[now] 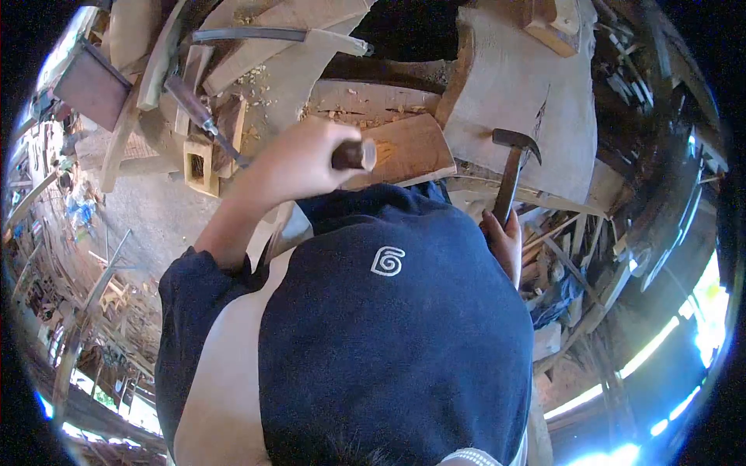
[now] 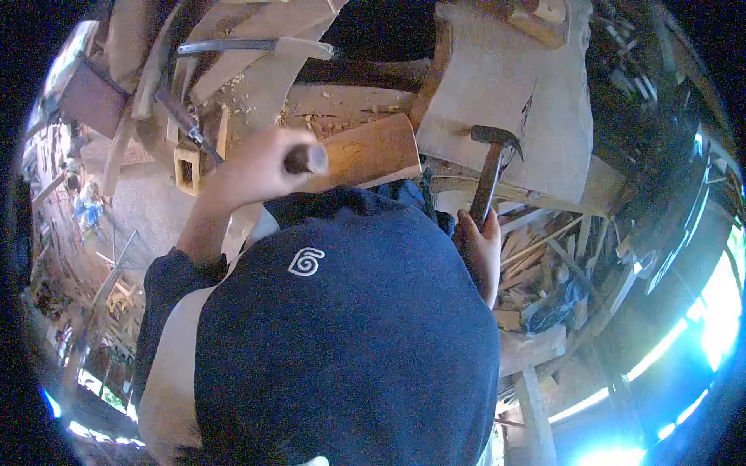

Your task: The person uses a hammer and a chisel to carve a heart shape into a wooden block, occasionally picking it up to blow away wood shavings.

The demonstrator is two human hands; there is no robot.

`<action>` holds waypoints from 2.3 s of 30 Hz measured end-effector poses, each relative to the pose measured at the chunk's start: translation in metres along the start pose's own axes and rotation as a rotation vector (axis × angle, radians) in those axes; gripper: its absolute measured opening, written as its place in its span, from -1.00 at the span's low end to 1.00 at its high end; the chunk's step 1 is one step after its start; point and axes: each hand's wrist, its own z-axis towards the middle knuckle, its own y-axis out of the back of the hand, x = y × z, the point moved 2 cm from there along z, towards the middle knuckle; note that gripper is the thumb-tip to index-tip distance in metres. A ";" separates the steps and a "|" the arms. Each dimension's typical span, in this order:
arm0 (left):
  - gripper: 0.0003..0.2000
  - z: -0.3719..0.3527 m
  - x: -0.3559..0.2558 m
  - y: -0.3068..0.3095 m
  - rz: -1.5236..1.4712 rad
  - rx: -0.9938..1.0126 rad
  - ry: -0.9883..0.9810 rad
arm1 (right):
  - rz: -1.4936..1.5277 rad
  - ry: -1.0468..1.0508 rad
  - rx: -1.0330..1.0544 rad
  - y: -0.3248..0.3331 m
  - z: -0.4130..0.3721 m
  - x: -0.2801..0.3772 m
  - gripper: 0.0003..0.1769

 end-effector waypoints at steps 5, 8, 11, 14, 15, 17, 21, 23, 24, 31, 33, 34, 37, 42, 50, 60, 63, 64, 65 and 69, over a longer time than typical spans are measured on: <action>-0.80 0.015 -0.028 0.004 -0.196 -0.317 -0.499 | -0.025 -0.009 -0.036 -0.005 0.001 0.003 -0.85; -0.80 0.031 -0.044 -0.014 -0.275 -0.155 -0.722 | -0.085 -0.016 -0.031 -0.006 0.004 0.007 -0.86; -0.79 0.040 -0.060 -0.026 -0.253 -0.046 -0.756 | -0.023 0.004 -0.033 -0.011 0.003 0.011 -0.87; -0.79 0.044 -0.074 -0.050 -0.180 -0.009 -0.729 | 0.182 -0.067 -0.019 0.000 0.009 -0.002 -0.86; -0.80 0.045 -0.076 -0.061 -0.170 0.019 -0.722 | 0.131 -0.055 -0.015 0.003 0.010 -0.003 -0.86; -0.81 0.047 -0.079 -0.080 -0.105 0.025 -0.737 | 0.056 -0.001 -0.011 0.010 0.017 -0.008 -0.85; -0.83 0.046 -0.081 -0.098 0.030 0.018 -0.829 | -0.065 0.017 0.013 0.009 0.013 0.003 -0.85; -0.83 0.041 -0.087 -0.100 0.044 0.023 -0.839 | -0.084 0.037 0.029 0.015 0.016 -0.001 -0.85; -0.83 0.038 -0.091 -0.100 0.045 0.018 -0.873 | -0.097 0.057 0.046 0.016 0.016 -0.001 -0.85; -0.84 0.028 -0.086 -0.096 -0.096 -0.105 -0.867 | -0.001 0.072 0.011 -0.003 0.010 0.000 -0.89; -0.83 0.026 -0.083 -0.095 -0.140 -0.112 -0.863 | -0.063 0.060 -0.011 -0.006 -0.001 0.010 -0.90; -0.81 0.025 -0.082 -0.094 -0.181 -0.117 -0.861 | -0.121 0.050 -0.035 -0.013 -0.008 0.018 -0.91; -0.74 0.026 -0.078 -0.096 -0.160 -0.091 -0.876 | 0.081 -0.006 0.014 0.012 0.016 -0.012 -0.91; -0.72 0.027 -0.079 -0.105 -0.159 -0.016 -0.834 | -0.067 0.455 -0.094 0.019 -0.024 -0.019 -0.77; -0.69 0.033 -0.085 -0.113 -0.118 -0.087 -0.791 | 0.296 0.895 0.396 0.047 -0.078 -0.008 -0.73; -0.66 0.036 -0.088 -0.132 -0.050 -0.157 -0.783 | 0.290 0.904 0.257 0.064 -0.086 -0.047 -0.74; -0.68 0.034 -0.090 -0.136 -0.049 -0.195 -0.782 | 0.284 0.905 0.218 0.071 -0.085 -0.060 -0.75; -0.69 0.034 -0.089 -0.137 -0.052 -0.214 -0.770 | 0.281 0.904 0.209 0.073 -0.084 -0.064 -0.75; -0.69 0.034 -0.089 -0.138 -0.049 -0.212 -0.770 | 0.278 0.901 0.198 0.075 -0.083 -0.069 -0.75; -0.70 0.037 -0.088 -0.146 -0.024 -0.194 -0.754 | 0.267 0.893 0.147 0.084 -0.081 -0.087 -0.75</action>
